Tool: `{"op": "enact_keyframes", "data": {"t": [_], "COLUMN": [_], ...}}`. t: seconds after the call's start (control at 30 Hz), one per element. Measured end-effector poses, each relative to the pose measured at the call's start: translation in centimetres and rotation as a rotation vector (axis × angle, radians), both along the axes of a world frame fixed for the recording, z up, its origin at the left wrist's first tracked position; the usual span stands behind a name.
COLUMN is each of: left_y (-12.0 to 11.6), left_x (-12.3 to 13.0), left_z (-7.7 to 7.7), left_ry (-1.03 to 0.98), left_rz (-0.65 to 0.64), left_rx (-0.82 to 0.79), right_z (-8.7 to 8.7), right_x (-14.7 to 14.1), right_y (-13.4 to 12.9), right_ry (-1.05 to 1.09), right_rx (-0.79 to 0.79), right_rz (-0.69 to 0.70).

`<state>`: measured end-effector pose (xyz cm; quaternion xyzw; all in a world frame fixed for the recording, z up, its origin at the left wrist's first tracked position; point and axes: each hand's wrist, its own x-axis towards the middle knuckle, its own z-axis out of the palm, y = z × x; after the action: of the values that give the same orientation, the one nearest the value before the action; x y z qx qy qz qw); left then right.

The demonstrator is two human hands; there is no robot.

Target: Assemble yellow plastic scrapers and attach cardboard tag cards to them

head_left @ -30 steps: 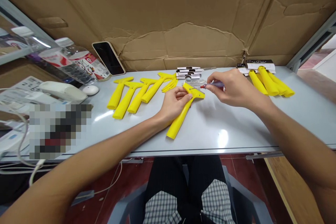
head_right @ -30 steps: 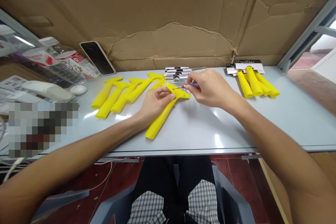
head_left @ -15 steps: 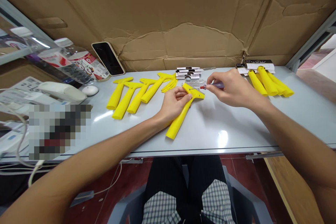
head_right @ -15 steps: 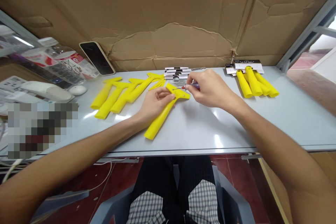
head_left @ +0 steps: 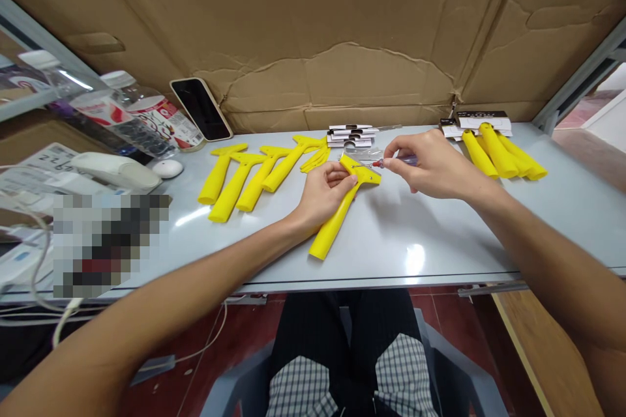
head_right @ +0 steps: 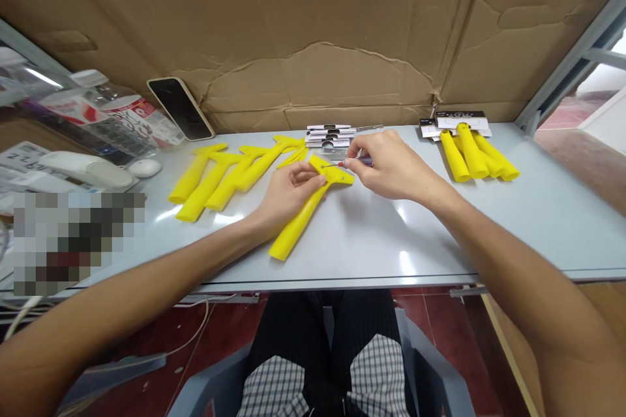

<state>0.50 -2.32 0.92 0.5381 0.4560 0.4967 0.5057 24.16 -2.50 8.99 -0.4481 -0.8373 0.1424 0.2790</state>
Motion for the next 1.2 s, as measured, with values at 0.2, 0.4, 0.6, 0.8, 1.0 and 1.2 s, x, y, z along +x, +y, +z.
{"op": "enact_keyframes", "data": {"t": [0.2,0.4,0.6,0.8,1.0,1.2], "left_y": [0.0,-0.1,-0.1,0.1,0.3,0.2], "left_x": [0.0,0.1,-0.1,-0.3,-0.3,-0.3], "left_z": [0.1,0.2,0.2,-0.1,-0.6,-0.6], "left_ry": [0.015,-0.01,0.024,0.062,0.03,0.053], "left_rz": [0.002,0.009,-0.009,-0.006,-0.019,-0.01], "left_rx": [0.012,-0.002,0.01,0.045,0.049,0.049], "right_z": [-0.6,-0.4,-1.0,-1.9,-1.1,-1.1], "right_x": [0.0,0.2,0.2,0.7,0.9,0.7], "right_y": [0.3,0.2,0.7,1.7,1.2,1.0], "right_ry": [0.036,0.054,0.056,0.076,0.054,0.009], "right_rx": [0.101,0.129,0.192,0.282,0.276,0.245], "right_rz": [-0.019,0.031,0.1,0.162,0.128,0.024]}}
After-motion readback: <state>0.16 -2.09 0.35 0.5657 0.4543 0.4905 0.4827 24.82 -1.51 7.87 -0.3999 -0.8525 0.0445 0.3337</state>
